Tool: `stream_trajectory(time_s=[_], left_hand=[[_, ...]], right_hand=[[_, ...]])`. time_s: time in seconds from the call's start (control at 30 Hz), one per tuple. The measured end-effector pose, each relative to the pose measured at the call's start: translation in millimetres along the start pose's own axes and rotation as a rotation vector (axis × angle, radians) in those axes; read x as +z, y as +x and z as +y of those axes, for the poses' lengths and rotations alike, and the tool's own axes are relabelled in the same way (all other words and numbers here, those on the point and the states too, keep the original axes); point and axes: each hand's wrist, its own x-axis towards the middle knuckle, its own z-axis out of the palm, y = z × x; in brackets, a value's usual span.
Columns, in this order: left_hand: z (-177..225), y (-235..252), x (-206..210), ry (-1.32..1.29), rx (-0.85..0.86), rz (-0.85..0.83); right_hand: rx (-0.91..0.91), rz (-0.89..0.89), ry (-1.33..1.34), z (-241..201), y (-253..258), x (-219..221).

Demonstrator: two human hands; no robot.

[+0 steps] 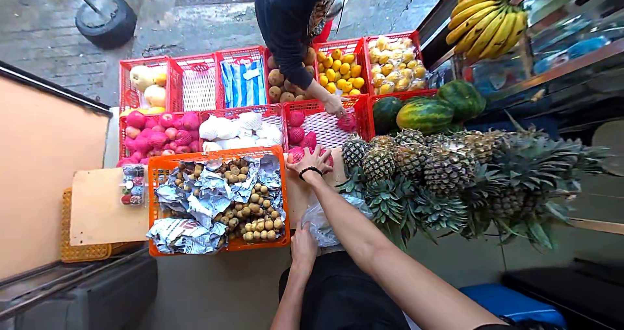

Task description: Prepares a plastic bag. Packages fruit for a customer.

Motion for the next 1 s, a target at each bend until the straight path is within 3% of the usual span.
stream_trajectory(time_s=[0.23,0.43,0.57,0.63,0.73,0.83,0.9,1.0], left_hand=[[13,27,-3,-0.299,-0.115,0.110],[2,47,1,-0.311,0.003,0.084],[4,49,-6,-0.321,0.012,0.044],[3,52,-6,-0.328,0.000,0.002],[9,51,-18,-0.414,-0.051,-0.088],[12,44,-33,-0.636,-0.063,-0.158],[12,42,-41,-0.776,-0.001,-0.159],[8,35,-40,-0.871,-0.028,-0.198]], right_hand=[[-0.102,-0.150,-0.151,4,16,-20],[-0.269,-0.198,-0.173,25,30,-31],[-0.285,-0.372,0.212,44,14,-94],[-0.262,-0.470,0.565,59,-11,-119],[-0.306,-0.587,1.051,105,-34,-111],[-0.376,-0.727,1.291,143,-86,-89],[-0.378,-0.757,1.218,161,-92,-65],[-0.581,-0.638,0.660,163,-71,-37]])
